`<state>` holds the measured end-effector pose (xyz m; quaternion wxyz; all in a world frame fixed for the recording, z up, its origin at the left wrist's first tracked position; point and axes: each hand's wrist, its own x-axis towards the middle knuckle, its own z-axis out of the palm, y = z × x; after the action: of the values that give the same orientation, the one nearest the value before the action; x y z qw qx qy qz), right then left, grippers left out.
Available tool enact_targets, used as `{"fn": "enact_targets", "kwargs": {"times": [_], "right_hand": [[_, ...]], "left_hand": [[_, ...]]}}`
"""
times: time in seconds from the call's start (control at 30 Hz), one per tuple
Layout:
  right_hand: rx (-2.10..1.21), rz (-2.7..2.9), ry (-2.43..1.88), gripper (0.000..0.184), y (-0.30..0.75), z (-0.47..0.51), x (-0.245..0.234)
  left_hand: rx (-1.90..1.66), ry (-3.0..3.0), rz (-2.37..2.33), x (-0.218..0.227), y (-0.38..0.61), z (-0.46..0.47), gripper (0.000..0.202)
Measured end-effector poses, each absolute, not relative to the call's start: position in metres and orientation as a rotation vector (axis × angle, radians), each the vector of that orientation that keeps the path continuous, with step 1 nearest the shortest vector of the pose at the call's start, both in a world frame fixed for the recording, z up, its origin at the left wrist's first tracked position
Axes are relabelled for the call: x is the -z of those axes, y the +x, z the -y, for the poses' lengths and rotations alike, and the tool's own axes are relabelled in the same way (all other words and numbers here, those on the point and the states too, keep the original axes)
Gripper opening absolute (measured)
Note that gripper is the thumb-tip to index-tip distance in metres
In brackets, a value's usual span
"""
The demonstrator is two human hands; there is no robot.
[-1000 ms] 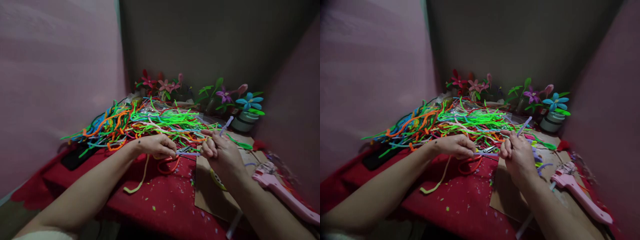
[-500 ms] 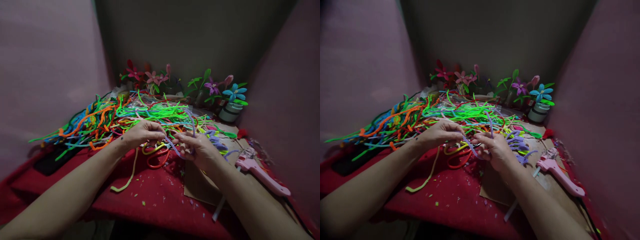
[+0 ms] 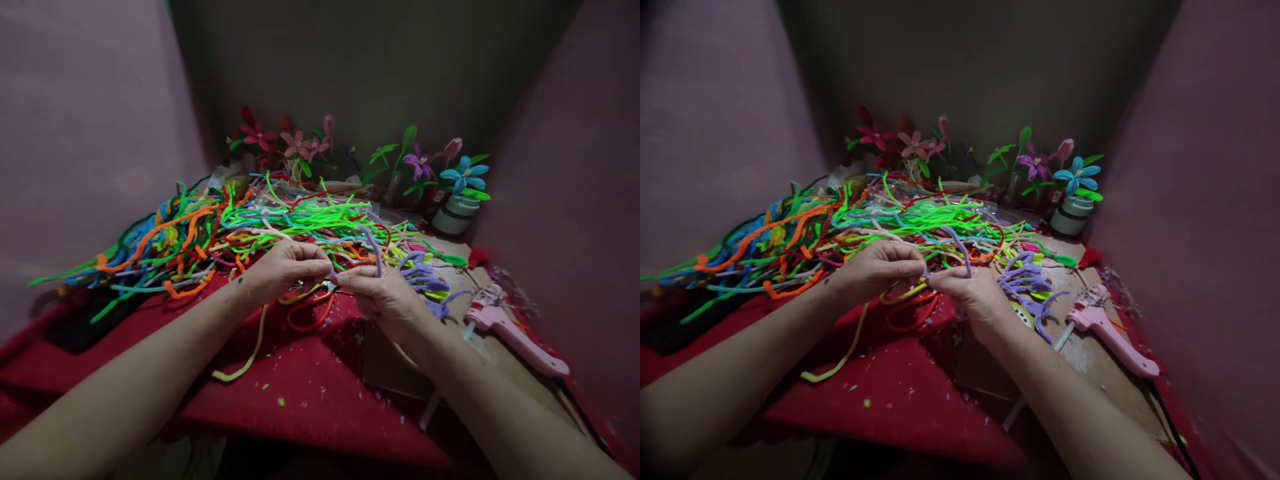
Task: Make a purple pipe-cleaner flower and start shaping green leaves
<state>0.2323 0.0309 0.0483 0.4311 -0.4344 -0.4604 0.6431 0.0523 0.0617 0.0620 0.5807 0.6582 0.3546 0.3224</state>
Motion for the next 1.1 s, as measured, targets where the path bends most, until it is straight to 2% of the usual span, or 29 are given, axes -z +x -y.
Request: {"fn": "enact_targets", "kwargs": {"times": [0.33, 0.43, 0.53, 0.77, 0.87, 1.1], "right_hand": [[-1.65, 1.096, -1.01, 0.012, 0.231, -0.031, -0.044], [-1.688, 1.077, -0.957, 0.012, 0.233, -0.032, -0.045], [-1.588, 1.005, -0.914, 0.013, 0.235, -0.034, -0.047], [-1.503, 0.91, -0.857, 0.012, 0.239, -0.041, -0.048], [-1.472, 0.925, -0.782, 0.012, 0.24, -0.04, -0.05], [-1.352, 0.878, -0.761, 0.007, 0.24, -0.041, -0.054]], "left_hand": [[-0.578, 1.102, -0.829, -0.055, 0.062, -0.059, 0.023], [-0.661, 1.258, -0.911, -0.06, 0.058, -0.062, 0.028], [-0.792, 1.583, -1.103, -0.07, 0.047, -0.067, 0.028], [-0.003, 2.587, -1.355, -0.06, 0.045, -0.059, 0.019], [0.074, 2.637, -1.437, -0.053, 0.051, -0.053, 0.018], [-0.072, 2.417, -1.39, -0.073, 0.043, -0.054, 0.029]]}}
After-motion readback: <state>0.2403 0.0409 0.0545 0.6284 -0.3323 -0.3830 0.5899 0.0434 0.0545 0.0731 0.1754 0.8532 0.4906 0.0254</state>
